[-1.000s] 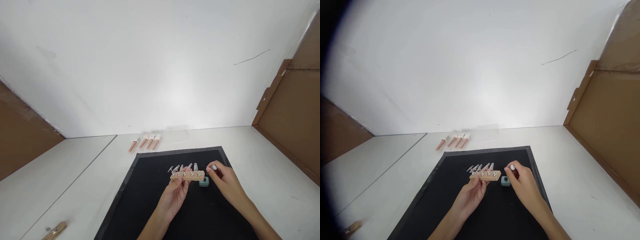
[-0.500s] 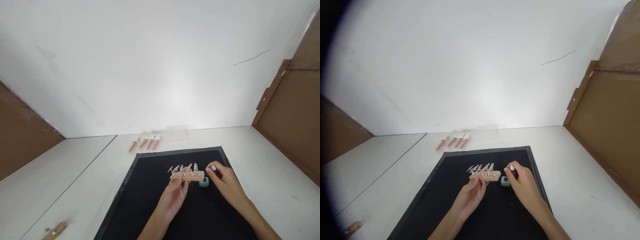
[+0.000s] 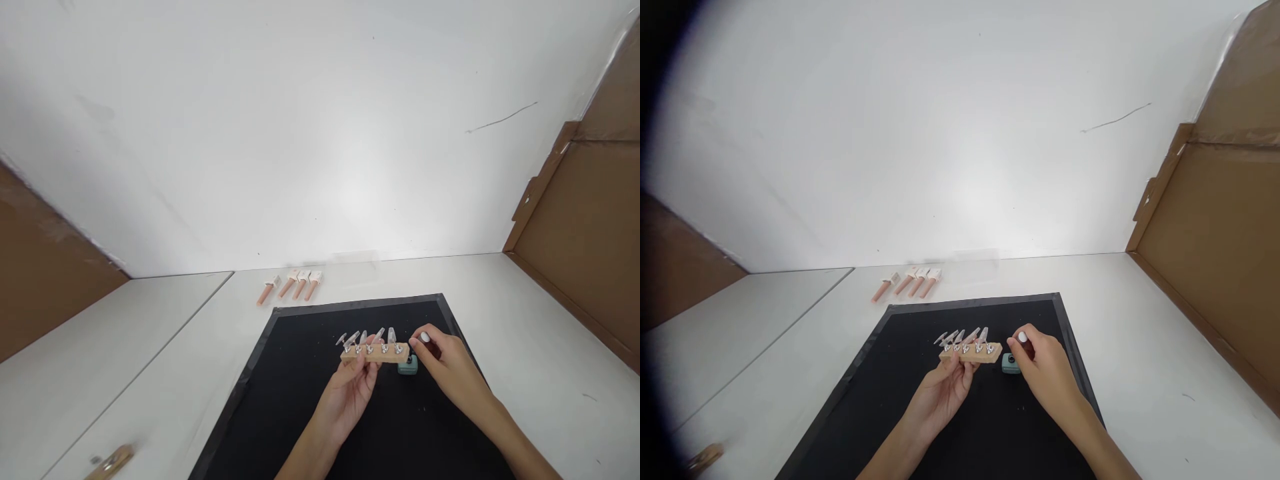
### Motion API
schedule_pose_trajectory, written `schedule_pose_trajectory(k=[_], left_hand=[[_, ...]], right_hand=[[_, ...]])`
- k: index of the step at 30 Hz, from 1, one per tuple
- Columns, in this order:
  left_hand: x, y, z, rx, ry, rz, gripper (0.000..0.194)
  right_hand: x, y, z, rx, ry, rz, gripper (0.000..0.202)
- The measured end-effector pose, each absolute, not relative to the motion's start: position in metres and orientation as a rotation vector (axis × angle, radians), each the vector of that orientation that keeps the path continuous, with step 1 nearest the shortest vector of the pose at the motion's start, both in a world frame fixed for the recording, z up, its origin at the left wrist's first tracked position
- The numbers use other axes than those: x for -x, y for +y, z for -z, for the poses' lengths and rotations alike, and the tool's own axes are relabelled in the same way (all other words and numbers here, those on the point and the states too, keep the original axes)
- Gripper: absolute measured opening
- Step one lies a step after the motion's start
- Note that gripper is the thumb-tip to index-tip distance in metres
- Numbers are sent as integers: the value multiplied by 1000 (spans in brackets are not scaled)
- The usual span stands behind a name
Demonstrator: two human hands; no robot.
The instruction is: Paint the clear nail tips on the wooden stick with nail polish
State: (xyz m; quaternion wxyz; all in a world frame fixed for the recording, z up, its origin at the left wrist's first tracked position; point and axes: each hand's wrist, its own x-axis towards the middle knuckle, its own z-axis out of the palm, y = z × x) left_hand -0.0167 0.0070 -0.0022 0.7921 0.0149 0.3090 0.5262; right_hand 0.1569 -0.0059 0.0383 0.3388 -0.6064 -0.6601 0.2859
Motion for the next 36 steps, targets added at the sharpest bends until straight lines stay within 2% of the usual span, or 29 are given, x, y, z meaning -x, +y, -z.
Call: schedule_pose_trajectory(k=[18,23,36], left_hand=[[16,7,2,-34,668,-1143,43],[15,7,-2,-7,713,-1143,38],[19,8,8,-41,620,-1136,41]], right_hand=[[-158,-5,-38,1623,-1790,-717,26],[-158,-5,-38,1630,-1786,-711,25],[-156,-7,-38,1490,-1578,-804,28]])
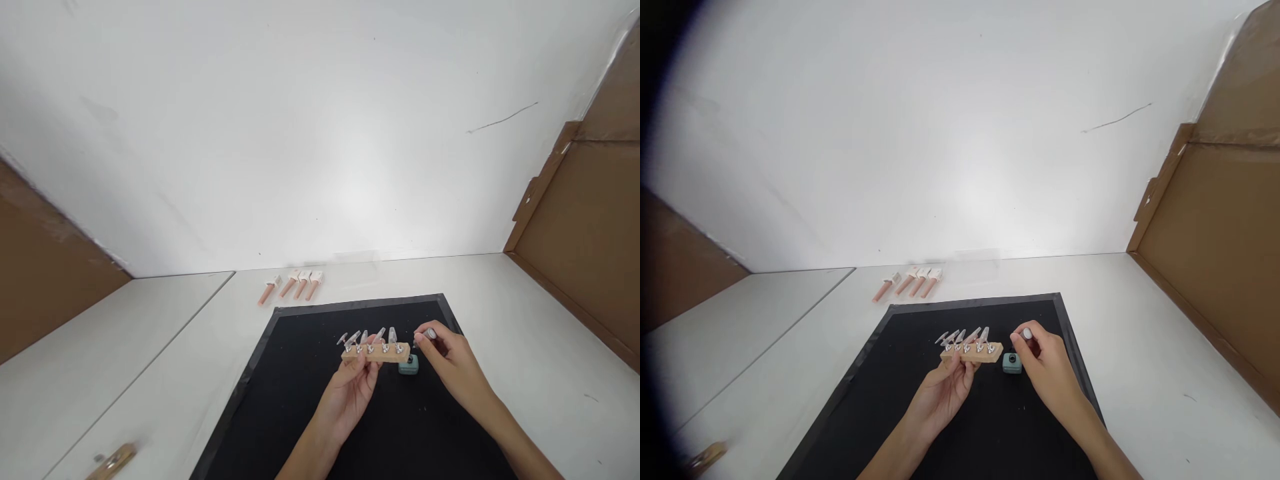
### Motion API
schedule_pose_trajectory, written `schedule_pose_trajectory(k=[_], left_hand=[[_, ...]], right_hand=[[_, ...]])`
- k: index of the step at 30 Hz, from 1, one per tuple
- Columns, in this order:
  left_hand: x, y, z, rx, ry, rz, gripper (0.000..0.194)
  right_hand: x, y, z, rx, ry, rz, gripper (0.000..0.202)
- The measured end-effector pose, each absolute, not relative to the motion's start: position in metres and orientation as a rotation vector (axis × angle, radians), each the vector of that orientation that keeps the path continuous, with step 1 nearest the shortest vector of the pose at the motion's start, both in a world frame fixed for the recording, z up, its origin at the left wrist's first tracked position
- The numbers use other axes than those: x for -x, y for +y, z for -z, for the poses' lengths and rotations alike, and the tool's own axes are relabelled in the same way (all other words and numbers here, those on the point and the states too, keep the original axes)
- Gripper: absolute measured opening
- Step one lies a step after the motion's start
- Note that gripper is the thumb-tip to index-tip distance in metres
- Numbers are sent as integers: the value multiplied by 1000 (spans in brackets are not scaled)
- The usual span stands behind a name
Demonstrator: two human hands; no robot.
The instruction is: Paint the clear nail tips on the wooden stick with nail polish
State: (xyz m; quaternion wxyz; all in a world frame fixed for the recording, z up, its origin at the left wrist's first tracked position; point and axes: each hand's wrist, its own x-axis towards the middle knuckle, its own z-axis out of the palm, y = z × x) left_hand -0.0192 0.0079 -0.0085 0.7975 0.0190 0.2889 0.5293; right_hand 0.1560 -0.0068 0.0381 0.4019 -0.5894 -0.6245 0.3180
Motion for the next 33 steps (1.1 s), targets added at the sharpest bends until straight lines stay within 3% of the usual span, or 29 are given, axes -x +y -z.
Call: schedule_pose_trajectory(k=[13,18,23,33], left_hand=[[20,6,-1,-58,722,-1138,34],[18,0,-2,-299,747,-1063,16],[19,-3,-3,-606,716,-946,33],[15,-4,-2,-846,746,-945,31]], right_hand=[[-157,-8,-37,1455,-1474,-833,27],[-163,-10,-43,1341,-1223,-860,35],[-165,-10,-45,1164,-1056,-961,40],[-166,-14,-41,1071,-1356,-937,39]])
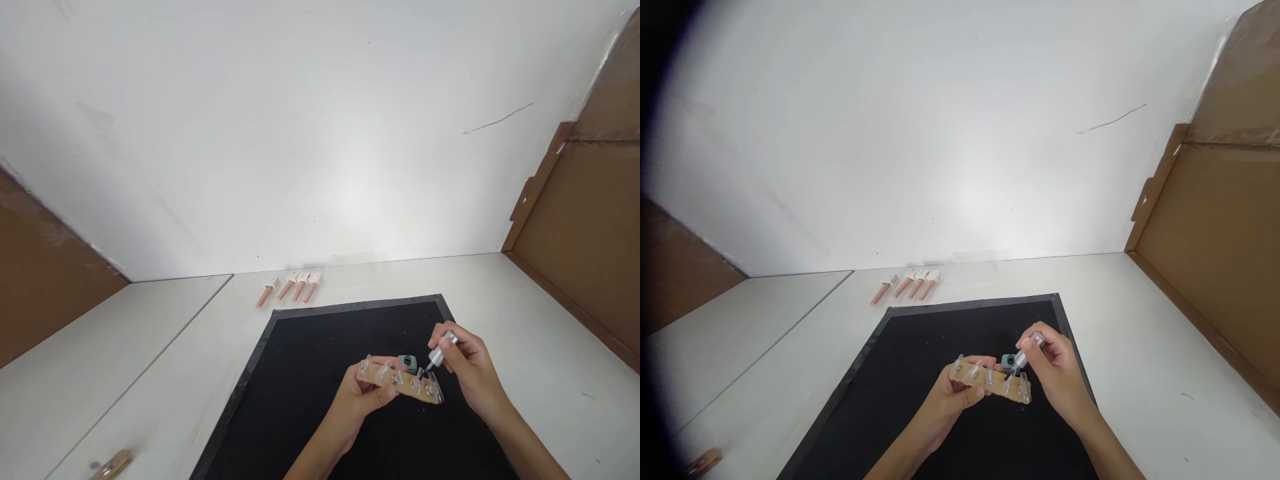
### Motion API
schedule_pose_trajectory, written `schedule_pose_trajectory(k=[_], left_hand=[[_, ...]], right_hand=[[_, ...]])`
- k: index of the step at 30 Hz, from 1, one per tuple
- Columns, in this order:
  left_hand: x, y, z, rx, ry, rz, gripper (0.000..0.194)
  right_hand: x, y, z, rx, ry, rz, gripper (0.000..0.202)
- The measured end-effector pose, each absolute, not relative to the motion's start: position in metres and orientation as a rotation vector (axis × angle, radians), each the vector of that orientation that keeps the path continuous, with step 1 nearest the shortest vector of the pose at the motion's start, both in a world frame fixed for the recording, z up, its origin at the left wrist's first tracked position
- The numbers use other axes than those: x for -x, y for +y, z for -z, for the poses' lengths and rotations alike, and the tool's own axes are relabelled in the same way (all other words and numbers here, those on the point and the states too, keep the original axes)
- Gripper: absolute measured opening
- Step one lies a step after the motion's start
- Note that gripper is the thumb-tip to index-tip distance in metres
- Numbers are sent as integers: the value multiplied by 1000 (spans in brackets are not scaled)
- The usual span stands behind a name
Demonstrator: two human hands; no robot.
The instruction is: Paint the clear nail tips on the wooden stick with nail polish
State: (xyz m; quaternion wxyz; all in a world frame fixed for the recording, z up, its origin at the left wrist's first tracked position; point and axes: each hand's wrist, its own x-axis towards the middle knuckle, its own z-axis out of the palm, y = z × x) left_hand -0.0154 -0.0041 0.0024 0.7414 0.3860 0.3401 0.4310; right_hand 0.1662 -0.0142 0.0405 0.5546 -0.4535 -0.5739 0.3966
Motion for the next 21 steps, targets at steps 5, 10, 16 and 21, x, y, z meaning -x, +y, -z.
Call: schedule_pose_trajectory(k=[5,10,16,21], left_hand=[[15,-4,-4,-824,780,-959,32],[14,-4,-6,-875,781,-944,35],[15,-2,-9,-962,764,-954,36],[14,-2,-10,-979,755,-943,36]], right_hand=[[-165,-16,-43,1056,-1500,-934,34],[-165,-16,-45,1070,-1568,-881,28],[-166,-16,-46,1045,-1656,-862,24],[-166,-16,-46,1068,-1680,-861,23]])
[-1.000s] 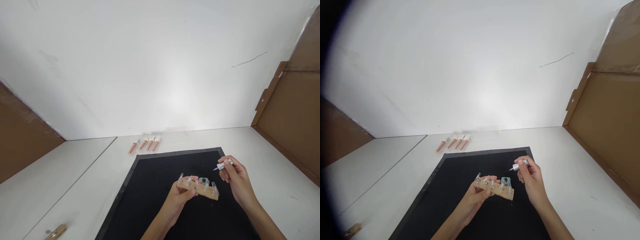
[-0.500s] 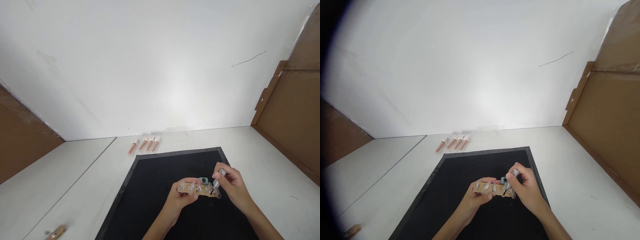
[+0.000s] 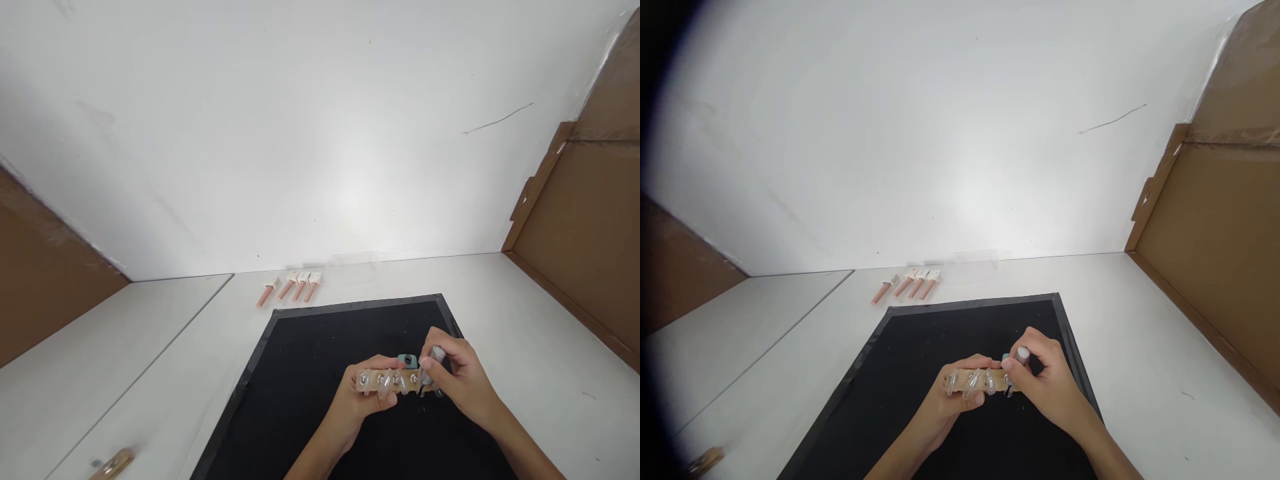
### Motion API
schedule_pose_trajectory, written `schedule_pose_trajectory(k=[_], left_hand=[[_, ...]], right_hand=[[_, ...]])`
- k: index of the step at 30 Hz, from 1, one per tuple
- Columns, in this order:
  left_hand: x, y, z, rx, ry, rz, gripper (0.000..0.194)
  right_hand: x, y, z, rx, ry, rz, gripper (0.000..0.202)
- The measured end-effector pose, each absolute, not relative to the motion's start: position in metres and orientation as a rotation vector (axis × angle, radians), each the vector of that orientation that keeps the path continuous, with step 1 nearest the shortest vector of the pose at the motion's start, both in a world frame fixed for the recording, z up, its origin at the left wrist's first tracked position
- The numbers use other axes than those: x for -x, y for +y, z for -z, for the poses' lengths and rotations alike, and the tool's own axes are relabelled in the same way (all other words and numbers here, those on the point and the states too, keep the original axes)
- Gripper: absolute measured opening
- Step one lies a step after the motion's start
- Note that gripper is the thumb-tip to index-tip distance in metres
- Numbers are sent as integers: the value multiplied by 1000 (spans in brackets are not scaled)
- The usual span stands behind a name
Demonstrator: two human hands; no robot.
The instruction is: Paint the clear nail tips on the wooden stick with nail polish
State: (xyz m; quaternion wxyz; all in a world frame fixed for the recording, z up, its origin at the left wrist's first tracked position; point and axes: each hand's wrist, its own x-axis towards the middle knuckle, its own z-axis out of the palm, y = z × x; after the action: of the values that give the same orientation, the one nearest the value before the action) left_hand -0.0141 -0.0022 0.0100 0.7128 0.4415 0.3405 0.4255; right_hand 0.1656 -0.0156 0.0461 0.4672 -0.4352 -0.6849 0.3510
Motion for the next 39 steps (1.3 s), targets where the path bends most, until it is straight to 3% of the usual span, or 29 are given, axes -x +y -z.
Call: schedule_pose_trajectory(k=[39], left_hand=[[18,-5,-14,-1018,745,-933,36]], right_hand=[[-163,-13,-47,1162,-1521,-687,29]])
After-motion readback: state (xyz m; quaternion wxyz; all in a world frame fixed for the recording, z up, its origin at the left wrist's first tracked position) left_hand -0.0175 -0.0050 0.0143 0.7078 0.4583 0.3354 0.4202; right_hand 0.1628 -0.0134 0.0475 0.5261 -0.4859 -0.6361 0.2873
